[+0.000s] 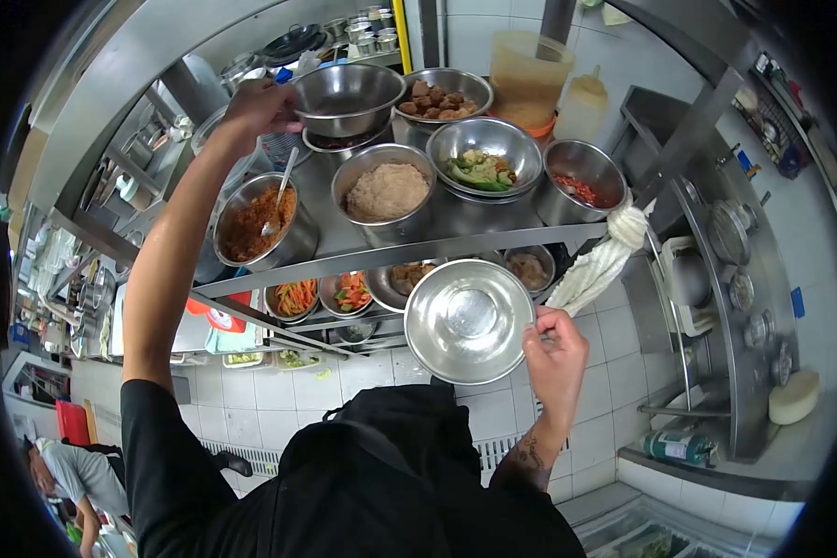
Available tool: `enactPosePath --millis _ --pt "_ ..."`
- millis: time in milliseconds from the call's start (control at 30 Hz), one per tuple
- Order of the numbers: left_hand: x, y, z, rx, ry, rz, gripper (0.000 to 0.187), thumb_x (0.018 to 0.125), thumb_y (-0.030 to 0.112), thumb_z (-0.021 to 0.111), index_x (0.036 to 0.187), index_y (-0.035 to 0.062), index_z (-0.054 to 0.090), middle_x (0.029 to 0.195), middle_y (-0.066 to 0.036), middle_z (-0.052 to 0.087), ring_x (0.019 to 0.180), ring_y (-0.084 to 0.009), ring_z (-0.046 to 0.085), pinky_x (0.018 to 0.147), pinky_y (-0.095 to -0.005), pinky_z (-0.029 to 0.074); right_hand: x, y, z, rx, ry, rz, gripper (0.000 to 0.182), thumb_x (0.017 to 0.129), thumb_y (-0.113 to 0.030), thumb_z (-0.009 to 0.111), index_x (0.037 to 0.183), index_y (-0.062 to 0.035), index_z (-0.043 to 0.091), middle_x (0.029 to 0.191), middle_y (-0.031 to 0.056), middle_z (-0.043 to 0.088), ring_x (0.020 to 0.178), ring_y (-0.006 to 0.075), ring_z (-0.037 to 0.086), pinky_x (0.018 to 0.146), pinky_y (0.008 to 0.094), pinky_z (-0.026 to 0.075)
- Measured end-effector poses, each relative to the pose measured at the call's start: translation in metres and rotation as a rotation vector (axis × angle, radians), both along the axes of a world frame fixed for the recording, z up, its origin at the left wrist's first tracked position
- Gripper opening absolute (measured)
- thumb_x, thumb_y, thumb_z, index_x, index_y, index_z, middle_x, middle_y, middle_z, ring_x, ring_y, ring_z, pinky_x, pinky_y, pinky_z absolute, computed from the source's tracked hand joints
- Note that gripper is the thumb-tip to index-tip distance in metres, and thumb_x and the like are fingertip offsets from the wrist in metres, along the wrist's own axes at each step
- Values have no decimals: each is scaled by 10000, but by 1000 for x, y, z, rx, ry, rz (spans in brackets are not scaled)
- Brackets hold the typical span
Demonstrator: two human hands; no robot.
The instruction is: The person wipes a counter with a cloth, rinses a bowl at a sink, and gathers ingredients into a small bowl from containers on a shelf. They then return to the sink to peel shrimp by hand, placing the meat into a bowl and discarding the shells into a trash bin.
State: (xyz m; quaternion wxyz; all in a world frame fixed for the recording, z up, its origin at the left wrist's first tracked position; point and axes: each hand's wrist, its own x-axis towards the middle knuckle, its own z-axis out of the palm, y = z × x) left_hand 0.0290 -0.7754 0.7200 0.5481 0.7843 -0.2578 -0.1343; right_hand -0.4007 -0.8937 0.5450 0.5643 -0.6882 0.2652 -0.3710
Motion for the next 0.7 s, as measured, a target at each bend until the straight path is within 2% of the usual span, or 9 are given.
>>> enactPosePath --millis 300,367,400,433,467,500,600,633,700 --pt "15 14 -16 69 57 -65 207 906 153 568 935 -50 595 837 -135 661 706 -214 684 671 -310 618 0 -4 -4 49 10 40 70 840 82 578 835 39 523 1056 121 625 839 87 552 718 229 486" --pt "-6 27 10 445 -463 39 354 939 303 535 930 -39 623 839 -185 671 705 -208 684 654 -337 557 6 -5 -3 121 -83 60 81 848 44 587 834 -5 524 1006 84 630 832 77 556 750 203 440" --pt "-30 39 11 320 -797 157 413 960 340 496 971 -48 637 834 -184 675 714 -204 682 664 -339 528 9 -7 -8 190 -121 77 73 851 28 578 830 -11 521 978 70 623 811 79 548 751 217 436" --pt "-51 58 11 74 -838 104 419 971 328 500 1039 -62 636 842 -150 686 744 -185 676 684 -320 530 20 -5 -4 199 -123 105 73 851 28 578 830 -11 521 978 70 623 811 79 548 751 217 436" --pt "-89 76 20 -79 -554 104 492 938 428 520 1016 -38 658 770 -166 689 754 -209 677 707 -345 503 30 1 6 268 -194 194 72 847 26 577 828 -12 520 965 68 621 807 81 547 754 222 436" --pt "-113 97 14 -128 -511 101 479 951 418 517 1041 -32 653 748 -143 688 739 -162 663 665 -318 497 38 7 15 338 -264 272 71 842 25 577 826 -12 518 952 66 618 804 82 546 758 228 437" --pt "-162 154 -39 -239 -100 -168 496 1011 394 402 1218 -22 573 974 -120 664 784 -174 658 729 -309 541 79 32 38 345 -306 549 98 855 13 614 856 -13 520 963 53 598 841 76 532 785 223 425" --pt "-163 173 -65 -326 104 -315 553 1019 413 337 1306 -32 493 1090 -161 644 909 -216 663 785 -311 538 91 40 44 281 -238 624 82 886 -23 621 891 -12 540 958 45 595 836 64 532 764 215 437" --pt "-187 198 -129 -852 737 -37 606 1003 487 327 1350 11 469 1335 -177 530 1213 -290 539 953 -430 504 121 66 76 163 -152 828 154 923 -129 648 951 10 590 896 21 606 800 48 545 668 220 482"
